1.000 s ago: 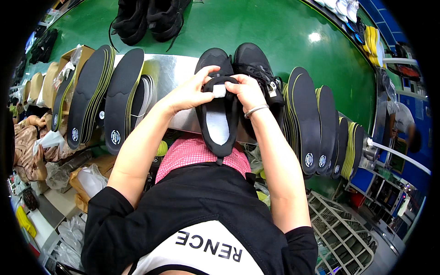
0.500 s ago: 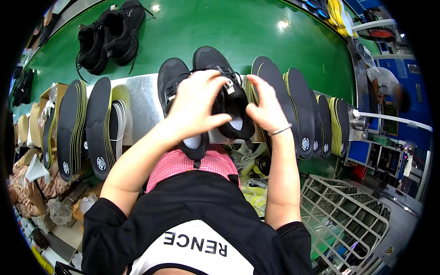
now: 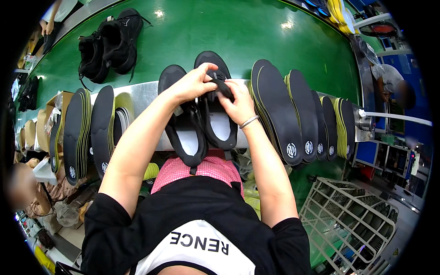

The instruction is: The person inserts foam insoles into black athletic shoes by hand, selecting insoles from a bag and sliding them into the shoes on an assembly line.

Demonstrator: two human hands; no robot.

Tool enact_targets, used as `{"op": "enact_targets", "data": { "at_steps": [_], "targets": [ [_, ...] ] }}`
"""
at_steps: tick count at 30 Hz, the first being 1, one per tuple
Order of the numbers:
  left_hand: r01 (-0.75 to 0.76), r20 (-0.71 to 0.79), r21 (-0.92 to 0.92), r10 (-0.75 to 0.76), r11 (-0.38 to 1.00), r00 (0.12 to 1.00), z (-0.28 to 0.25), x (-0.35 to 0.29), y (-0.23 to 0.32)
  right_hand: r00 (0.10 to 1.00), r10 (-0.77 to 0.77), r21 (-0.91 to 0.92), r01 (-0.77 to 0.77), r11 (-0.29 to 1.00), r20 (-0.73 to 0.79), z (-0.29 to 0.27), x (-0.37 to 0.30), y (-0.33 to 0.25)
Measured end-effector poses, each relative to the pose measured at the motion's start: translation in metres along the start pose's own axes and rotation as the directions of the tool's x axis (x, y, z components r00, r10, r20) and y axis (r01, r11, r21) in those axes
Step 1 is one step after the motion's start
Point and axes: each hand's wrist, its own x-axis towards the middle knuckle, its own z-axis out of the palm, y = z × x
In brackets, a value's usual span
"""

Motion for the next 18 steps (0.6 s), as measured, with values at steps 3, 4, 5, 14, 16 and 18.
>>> {"op": "enact_targets", "data": {
  "at_steps": [3, 4, 5, 14, 16, 18],
  "targets": [
    [0.082, 0.067, -0.167, -0.071, 0.983, 0.995, -0.004, 0.009, -0.012, 0.965, 0.260, 0.469, -0.239, 0.851, 0.020, 0.008, -0.002, 0.007],
    [0.115, 0.092, -0.211, -0.098, 0.971, 0.991, -0.006, 0.010, -0.013, 0.944, 0.323, 0.577, -0.304, 0.758, 0.074, 0.009, -0.001, 0.009],
    [0.131, 0.110, -0.273, -0.105, 0.953, 0.988, -0.006, 0.010, -0.016, 0.923, 0.362, 0.650, -0.353, 0.673, 0.127, 0.010, -0.001, 0.010],
    [0.148, 0.188, -0.323, -0.090, 0.935, 0.978, -0.004, 0.022, -0.020, 0.854, 0.471, 0.736, -0.462, 0.495, 0.219, 0.003, -0.001, 0.012],
    [0.111, 0.166, -0.286, -0.064, 0.952, 0.984, -0.004, 0.023, -0.022, 0.857, 0.467, 0.736, -0.458, 0.498, 0.218, 0.003, 0.001, 0.011],
    [0.035, 0.098, -0.208, -0.015, 0.977, 0.995, -0.002, 0.022, -0.022, 0.872, 0.443, 0.723, -0.441, 0.531, 0.206, 0.002, 0.004, 0.008]
  ]
}}
